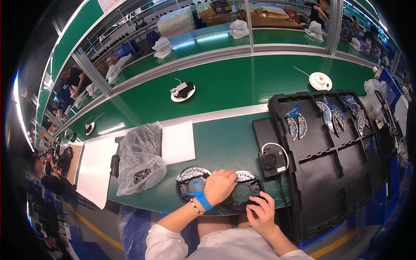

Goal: The person assembles circular lighting components by retrieving plastic bases, inserting rubber grommets, pressing curved LED circuit boards into the bases by hand, and placing the assembled units onto a conveyor belt.

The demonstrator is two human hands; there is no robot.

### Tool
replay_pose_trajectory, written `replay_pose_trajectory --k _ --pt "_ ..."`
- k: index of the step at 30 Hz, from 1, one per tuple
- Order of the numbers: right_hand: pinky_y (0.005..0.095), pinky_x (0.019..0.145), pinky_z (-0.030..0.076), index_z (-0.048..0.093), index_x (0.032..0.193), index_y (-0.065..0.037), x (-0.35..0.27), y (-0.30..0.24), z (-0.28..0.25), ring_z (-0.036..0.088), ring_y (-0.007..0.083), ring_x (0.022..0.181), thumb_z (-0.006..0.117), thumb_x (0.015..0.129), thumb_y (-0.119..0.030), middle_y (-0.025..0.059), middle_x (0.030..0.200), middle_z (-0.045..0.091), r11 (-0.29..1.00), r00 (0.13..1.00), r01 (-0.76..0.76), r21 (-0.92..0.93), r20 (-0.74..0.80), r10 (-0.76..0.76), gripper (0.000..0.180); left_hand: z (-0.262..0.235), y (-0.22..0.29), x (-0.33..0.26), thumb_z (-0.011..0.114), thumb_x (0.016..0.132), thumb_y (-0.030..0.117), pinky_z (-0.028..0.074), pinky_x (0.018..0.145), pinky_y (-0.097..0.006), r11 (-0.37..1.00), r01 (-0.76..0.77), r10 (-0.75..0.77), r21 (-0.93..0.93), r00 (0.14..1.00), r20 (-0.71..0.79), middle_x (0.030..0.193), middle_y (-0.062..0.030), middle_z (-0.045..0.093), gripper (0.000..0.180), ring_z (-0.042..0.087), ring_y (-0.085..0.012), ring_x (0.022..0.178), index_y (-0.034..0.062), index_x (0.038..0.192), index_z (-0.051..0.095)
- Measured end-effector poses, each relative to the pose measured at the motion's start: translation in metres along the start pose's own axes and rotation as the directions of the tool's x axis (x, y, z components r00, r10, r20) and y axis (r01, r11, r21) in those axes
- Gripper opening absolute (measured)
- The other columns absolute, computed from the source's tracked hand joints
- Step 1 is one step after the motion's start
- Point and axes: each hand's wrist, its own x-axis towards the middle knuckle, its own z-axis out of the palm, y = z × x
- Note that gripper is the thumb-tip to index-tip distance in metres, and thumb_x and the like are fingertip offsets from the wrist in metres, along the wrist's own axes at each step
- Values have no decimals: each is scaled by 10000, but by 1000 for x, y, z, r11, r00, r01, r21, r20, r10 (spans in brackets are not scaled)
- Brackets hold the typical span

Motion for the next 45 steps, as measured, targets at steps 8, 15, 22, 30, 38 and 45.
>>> replay_pose_trajectory --k 8,15,22,30,38,45 --pt "401 839 409 609 736 -63 -3 10 11 481 333 1012 634 589 -25 83 987 580 1000 1000 -21 -21 -22 21 154 -7 1 7 636 670 116 443 678 -354 1000 21 -20 -14 996 84 912 -88 581 207 564 -257 780 47 859 590" --pt "426 824 415 604 737 -69 4 15 14 499 300 1008 617 584 -39 74 1007 580 998 998 51 -33 -33 -52 157 -18 7 7 642 658 104 448 670 -348 999 38 -40 25 995 89 887 -86 578 153 558 -255 772 33 792 616" --pt "424 822 416 605 724 -70 -1 17 14 496 296 1012 613 594 -55 72 1015 580 997 998 52 -51 -18 -53 131 -13 7 6 649 648 92 440 660 -343 998 48 -51 37 995 87 850 -72 579 145 555 -246 765 31 774 614" --pt "421 826 417 609 717 -70 -2 14 14 496 291 1010 607 599 -65 69 1004 585 997 998 55 -57 -14 -55 118 -5 12 5 646 652 87 441 644 -345 996 69 -71 54 997 25 823 -67 575 110 558 -243 739 31 736 601" --pt "418 816 422 609 704 -69 -2 14 14 501 294 1002 602 595 -64 67 1000 587 997 999 46 -59 -13 -47 110 7 11 5 634 670 76 449 608 -351 996 81 -83 -34 995 -63 775 -77 566 100 547 -259 686 19 714 564" --pt "418 813 423 611 707 -73 -2 14 14 498 295 1006 607 587 -62 68 998 590 997 998 55 -56 -4 -55 121 -8 13 3 650 670 81 454 636 -349 992 94 -97 -78 995 -26 821 -86 580 154 552 -271 722 15 789 578"
